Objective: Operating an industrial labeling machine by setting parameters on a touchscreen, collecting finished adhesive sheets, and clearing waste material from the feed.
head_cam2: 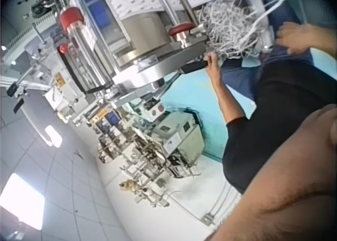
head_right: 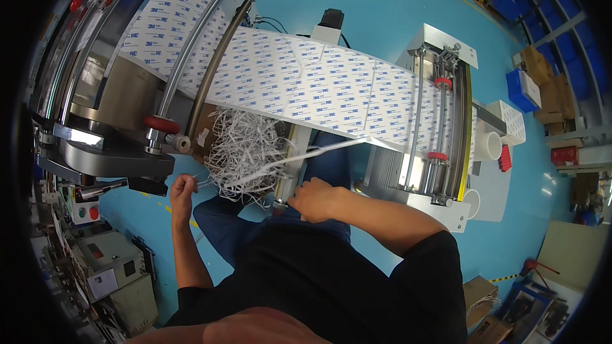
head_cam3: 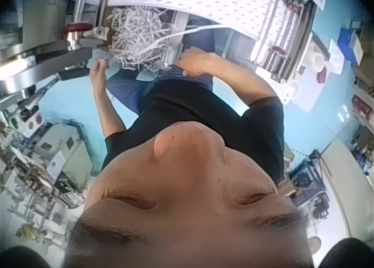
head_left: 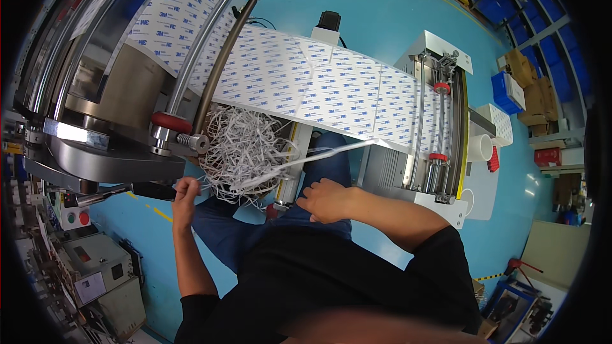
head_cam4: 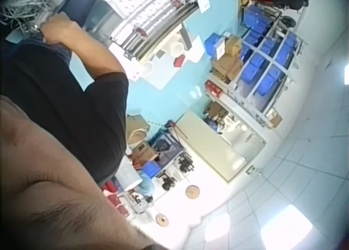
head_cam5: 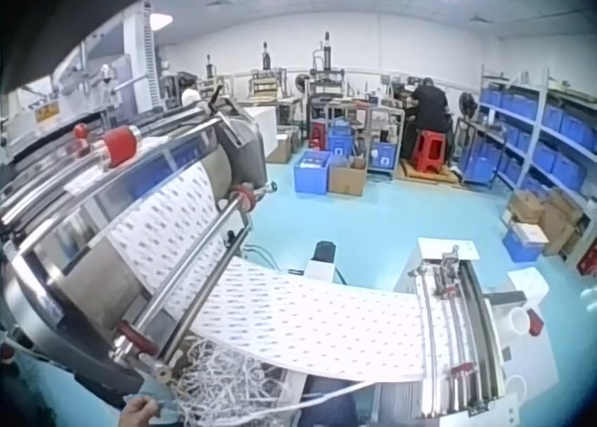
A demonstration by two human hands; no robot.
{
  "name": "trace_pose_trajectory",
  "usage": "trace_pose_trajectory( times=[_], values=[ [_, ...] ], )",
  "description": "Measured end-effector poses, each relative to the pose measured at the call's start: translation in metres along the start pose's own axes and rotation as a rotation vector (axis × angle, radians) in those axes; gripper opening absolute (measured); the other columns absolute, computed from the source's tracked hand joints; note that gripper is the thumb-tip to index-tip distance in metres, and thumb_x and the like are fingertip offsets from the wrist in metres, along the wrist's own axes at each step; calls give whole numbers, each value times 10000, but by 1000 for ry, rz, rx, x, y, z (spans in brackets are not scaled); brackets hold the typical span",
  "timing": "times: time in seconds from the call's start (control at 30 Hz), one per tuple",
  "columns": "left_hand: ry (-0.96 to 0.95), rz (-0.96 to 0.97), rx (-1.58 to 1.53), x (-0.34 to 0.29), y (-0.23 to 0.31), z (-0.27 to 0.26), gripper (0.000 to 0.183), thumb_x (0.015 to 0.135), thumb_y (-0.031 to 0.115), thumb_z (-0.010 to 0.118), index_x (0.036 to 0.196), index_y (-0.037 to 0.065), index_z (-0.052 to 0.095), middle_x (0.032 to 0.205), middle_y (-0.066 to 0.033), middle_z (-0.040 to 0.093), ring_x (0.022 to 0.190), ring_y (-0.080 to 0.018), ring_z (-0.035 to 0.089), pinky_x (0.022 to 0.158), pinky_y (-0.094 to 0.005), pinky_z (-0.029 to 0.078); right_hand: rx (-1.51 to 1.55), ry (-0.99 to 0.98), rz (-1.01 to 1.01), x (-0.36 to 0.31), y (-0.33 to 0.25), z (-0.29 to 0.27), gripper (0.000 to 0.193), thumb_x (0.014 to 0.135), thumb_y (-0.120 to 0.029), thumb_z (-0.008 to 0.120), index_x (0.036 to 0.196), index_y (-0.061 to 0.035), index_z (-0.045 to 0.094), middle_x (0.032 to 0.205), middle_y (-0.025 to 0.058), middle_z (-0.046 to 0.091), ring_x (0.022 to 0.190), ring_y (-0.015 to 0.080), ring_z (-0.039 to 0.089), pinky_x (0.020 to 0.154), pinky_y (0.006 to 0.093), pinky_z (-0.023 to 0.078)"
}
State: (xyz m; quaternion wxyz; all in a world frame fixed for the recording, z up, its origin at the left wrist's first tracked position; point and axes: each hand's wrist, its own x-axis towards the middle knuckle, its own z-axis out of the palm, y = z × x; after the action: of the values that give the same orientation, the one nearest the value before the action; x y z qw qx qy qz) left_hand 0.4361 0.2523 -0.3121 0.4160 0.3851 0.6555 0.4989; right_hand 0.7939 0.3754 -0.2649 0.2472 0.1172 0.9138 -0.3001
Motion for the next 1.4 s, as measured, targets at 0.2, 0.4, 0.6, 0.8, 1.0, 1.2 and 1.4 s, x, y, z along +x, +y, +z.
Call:
trace_pose_trajectory(
  times=[0.2,0.4,0.6,0.8,1.0,1.2,1.4],
  values=[
    [122,-106,-479,-17,-31,-40,145,933,224,568,904,84,550,801,10,537,733,-109,496,846,-312,380,2,-2,0,3,-2,3,420,831,-299,647,1136,-24,560,1063,150,601,1017,309,578,837,411,443],
    [221,-72,-805,-15,-37,-19,181,937,274,550,873,104,559,798,-5,539,771,-139,497,915,-383,362,-5,4,8,3,-4,3,429,826,-303,651,1143,-30,559,1064,147,598,1019,307,576,832,410,442],
    [192,-87,-963,-15,-43,-20,172,943,283,533,889,125,575,802,-8,556,785,-155,508,920,-391,372,-7,11,8,5,-7,3,426,831,-301,646,1149,-32,558,1071,148,595,1016,305,577,829,410,443],
    [146,-78,-976,-16,-44,-22,163,951,272,518,899,133,587,835,-5,587,827,-157,538,929,-394,378,-12,6,7,6,-7,3,425,832,-306,643,1148,-33,560,1065,150,595,1013,307,577,830,411,443],
    [93,-40,-949,-17,-34,-18,164,953,267,513,922,128,596,885,0,592,831,-151,538,932,-396,382,-14,7,5,7,-6,4,429,833,-307,643,1150,-31,557,1068,152,595,1016,306,577,838,413,440],
    [83,-3,-876,-24,-28,-22,163,957,256,507,940,114,587,910,-7,585,837,-143,524,931,-389,381,-16,-1,10,6,-5,4,437,832,-308,645,1159,-33,550,1082,152,591,1026,304,573,843,412,438],
    [134,20,-742,-34,-29,-47,174,953,249,517,952,85,576,914,-30,589,853,-150,540,918,-387,385,-10,-6,14,6,-6,4,432,834,-308,645,1154,-34,554,1077,149,595,1029,303,573,842,407,438]
  ],
)
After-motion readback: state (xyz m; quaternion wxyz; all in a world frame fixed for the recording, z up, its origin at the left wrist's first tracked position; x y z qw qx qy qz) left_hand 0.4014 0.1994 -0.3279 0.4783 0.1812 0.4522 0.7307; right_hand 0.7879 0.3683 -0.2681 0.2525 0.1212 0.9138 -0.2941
